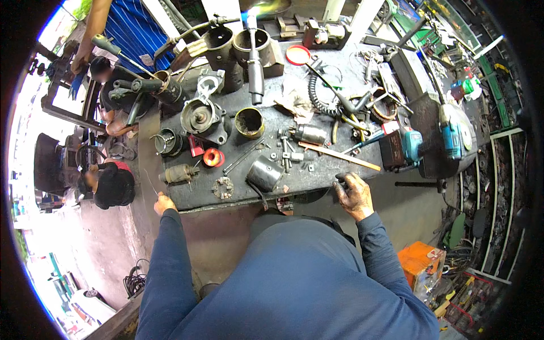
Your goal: The person repeatedly uses a hammer and a small metal tool to tap and adjust a circular mechanical component on a cluttered workbench. They occasionally pause to reposition the part or switch tools, continuing the same tapping motion throughout the clip.
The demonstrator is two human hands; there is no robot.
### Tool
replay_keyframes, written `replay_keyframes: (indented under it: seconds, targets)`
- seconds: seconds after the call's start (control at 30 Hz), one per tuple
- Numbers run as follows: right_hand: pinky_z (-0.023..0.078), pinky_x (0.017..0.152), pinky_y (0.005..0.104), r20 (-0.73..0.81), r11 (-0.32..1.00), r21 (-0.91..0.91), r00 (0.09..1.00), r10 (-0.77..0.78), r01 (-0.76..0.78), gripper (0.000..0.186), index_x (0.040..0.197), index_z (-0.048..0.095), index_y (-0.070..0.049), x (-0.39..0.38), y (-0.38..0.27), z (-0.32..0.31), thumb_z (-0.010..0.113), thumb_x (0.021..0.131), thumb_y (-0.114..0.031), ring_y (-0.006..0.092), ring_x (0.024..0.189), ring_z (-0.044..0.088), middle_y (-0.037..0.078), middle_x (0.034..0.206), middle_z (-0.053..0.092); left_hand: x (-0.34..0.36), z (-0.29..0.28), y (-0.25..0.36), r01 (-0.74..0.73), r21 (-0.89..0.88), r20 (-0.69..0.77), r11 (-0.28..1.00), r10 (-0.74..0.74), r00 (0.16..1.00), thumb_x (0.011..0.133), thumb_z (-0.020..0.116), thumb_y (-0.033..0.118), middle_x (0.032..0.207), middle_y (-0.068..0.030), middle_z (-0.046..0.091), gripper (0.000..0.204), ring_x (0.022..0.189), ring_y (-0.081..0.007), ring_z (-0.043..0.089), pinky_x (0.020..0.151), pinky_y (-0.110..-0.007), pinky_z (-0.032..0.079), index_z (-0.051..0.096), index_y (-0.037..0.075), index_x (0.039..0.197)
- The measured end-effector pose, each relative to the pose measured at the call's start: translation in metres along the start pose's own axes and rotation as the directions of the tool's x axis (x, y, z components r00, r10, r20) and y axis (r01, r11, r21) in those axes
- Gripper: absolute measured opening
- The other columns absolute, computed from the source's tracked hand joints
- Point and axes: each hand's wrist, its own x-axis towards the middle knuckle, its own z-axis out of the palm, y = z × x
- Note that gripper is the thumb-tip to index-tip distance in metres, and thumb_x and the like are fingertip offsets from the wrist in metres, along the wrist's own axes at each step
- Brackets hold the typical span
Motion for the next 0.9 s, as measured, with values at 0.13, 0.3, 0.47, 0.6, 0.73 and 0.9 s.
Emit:
replay_keyframes:
  seconds: [0.13, 0.3, 0.47, 0.6, 0.73, 0.9]
  targets:
    - [0.056, 0.081, 0.0367, 0.089, 0.900, 0.206, 0.923, 0.373, -0.384, 0.023, 0.104, 0.073, -0.002, -0.045, 0.045, 0.034, 0.072, 0.093, -0.023, 0.0299, 0.093, 0.072, 0.017, 0.099, 0.074, 0.035, 0.001, -0.030, -0.029, -0.194, 0.020, 0.981, 0.034, 0.999, 0.089, 0.067, 0.041, 0.075, -0.0221, 0.070, 0.052, 0.069, -0.0350, 0.063, 0.073, -0.048, 0.049, 0.071, -0.010, 0.081]
    - [0.043, 0.104, 0.0501, 0.519, -0.251, 0.774, 0.357, 0.777, -0.582, 0.075, 0.152, 0.043, -0.014, -0.082, 0.150, 0.078, 0.051, 0.098, -0.066, 0.0334, 0.123, 0.056, 0.014, 0.144, 0.055, 0.008, 0.000, -0.006, -0.060, 0.001, -0.003, 0.998, 0.060, 0.998, 0.086, 0.067, 0.040, 0.081, -0.0244, 0.071, 0.054, 0.074, -0.0343, 0.063, 0.078, -0.048, 0.049, 0.071, -0.014, 0.088]
    - [0.017, 0.122, 0.0577, 0.506, -0.429, 0.860, 0.364, 0.782, -0.275, 0.086, 0.166, 0.011, -0.022, -0.016, 0.137, 0.077, 0.040, 0.100, -0.068, 0.0378, 0.153, 0.023, 0.012, 0.171, 0.015, 0.018, 0.000, -0.008, -0.066, -0.035, -0.019, 0.997, 0.066, 0.998, 0.086, 0.068, 0.044, 0.091, -0.0268, 0.073, 0.059, 0.085, -0.0396, 0.067, 0.083, -0.048, 0.050, 0.071, -0.014, 0.097]
    - [0.014, 0.123, 0.0573, 0.515, -0.529, 0.845, 0.388, 0.764, -0.081, 0.084, 0.165, 0.013, -0.021, -0.007, 0.085, 0.063, 0.043, 0.100, -0.065, 0.0352, 0.155, 0.018, 0.010, 0.172, 0.009, 0.021, 0.002, -0.008, -0.052, -0.097, 0.036, 0.994, 0.055, 0.998, 0.088, 0.069, 0.045, 0.088, -0.0218, 0.074, 0.061, 0.085, -0.0369, 0.067, 0.082, -0.045, 0.050, 0.071, -0.016, 0.096]
    - [0.007, 0.125, 0.0558, 0.491, -0.570, 0.820, 0.582, 0.649, -0.055, 0.084, 0.164, 0.021, -0.018, -0.047, 0.064, 0.045, 0.037, 0.100, -0.070, 0.0349, 0.159, 0.006, 0.015, 0.172, 0.006, 0.019, 0.007, -0.005, -0.052, -0.105, 0.013, 0.993, 0.054, 0.998, 0.089, 0.071, 0.042, 0.090, -0.0207, 0.072, 0.059, 0.082, -0.0319, 0.064, 0.082, -0.045, 0.049, 0.070, -0.016, 0.094]
    - [0.019, 0.121, 0.0569, 0.486, -0.696, 0.689, 0.843, 0.233, -0.204, 0.093, 0.157, 0.042, -0.016, -0.059, 0.004, 0.023, 0.023, 0.095, -0.082, 0.0361, 0.154, 0.022, 0.018, 0.166, 0.029, 0.026, -0.007, -0.022, -0.124, -0.238, -0.142, 0.963, 0.091, 0.986, 0.092, 0.073, 0.041, 0.088, -0.0192, 0.069, 0.053, 0.081, -0.0310, 0.062, 0.079, -0.045, 0.049, 0.068, -0.012, 0.098]
